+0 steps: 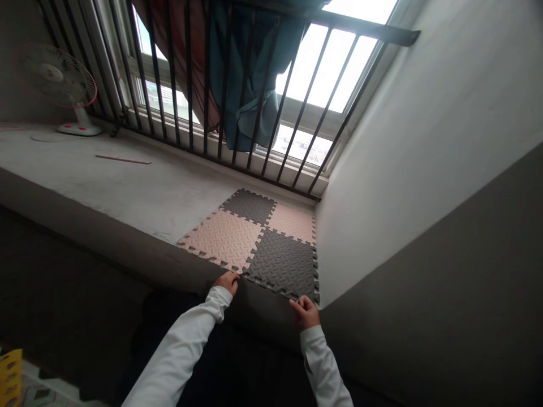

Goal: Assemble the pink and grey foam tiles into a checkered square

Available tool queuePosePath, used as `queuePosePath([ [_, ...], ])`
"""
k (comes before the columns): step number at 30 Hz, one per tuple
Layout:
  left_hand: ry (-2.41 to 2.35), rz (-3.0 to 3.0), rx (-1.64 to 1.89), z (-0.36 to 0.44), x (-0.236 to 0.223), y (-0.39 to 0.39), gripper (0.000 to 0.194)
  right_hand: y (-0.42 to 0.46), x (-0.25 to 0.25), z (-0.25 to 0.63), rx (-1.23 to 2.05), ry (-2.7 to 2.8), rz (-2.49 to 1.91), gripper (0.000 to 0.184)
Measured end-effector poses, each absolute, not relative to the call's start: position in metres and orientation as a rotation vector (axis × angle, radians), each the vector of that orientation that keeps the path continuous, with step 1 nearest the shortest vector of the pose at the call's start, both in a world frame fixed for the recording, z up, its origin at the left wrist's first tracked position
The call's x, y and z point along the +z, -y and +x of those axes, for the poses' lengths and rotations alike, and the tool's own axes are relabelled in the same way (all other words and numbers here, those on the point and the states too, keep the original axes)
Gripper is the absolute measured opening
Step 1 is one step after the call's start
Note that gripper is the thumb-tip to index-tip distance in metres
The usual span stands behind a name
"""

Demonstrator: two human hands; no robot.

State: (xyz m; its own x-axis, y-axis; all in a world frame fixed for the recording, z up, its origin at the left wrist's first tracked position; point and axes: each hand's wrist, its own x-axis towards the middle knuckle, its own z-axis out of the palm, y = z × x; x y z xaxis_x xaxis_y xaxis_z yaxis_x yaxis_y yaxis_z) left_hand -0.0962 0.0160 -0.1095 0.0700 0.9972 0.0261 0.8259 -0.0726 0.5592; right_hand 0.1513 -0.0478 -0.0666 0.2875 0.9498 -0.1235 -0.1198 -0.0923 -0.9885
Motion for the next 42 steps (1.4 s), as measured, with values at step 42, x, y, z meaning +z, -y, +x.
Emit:
queuePosePath([
  [42, -2.005, 1.742, 0.481, -0.081, -0.09, -0.012, 0.02, 0.068, -0.082, 0.143, 0.801, 1.178, -1.588, 0.044],
])
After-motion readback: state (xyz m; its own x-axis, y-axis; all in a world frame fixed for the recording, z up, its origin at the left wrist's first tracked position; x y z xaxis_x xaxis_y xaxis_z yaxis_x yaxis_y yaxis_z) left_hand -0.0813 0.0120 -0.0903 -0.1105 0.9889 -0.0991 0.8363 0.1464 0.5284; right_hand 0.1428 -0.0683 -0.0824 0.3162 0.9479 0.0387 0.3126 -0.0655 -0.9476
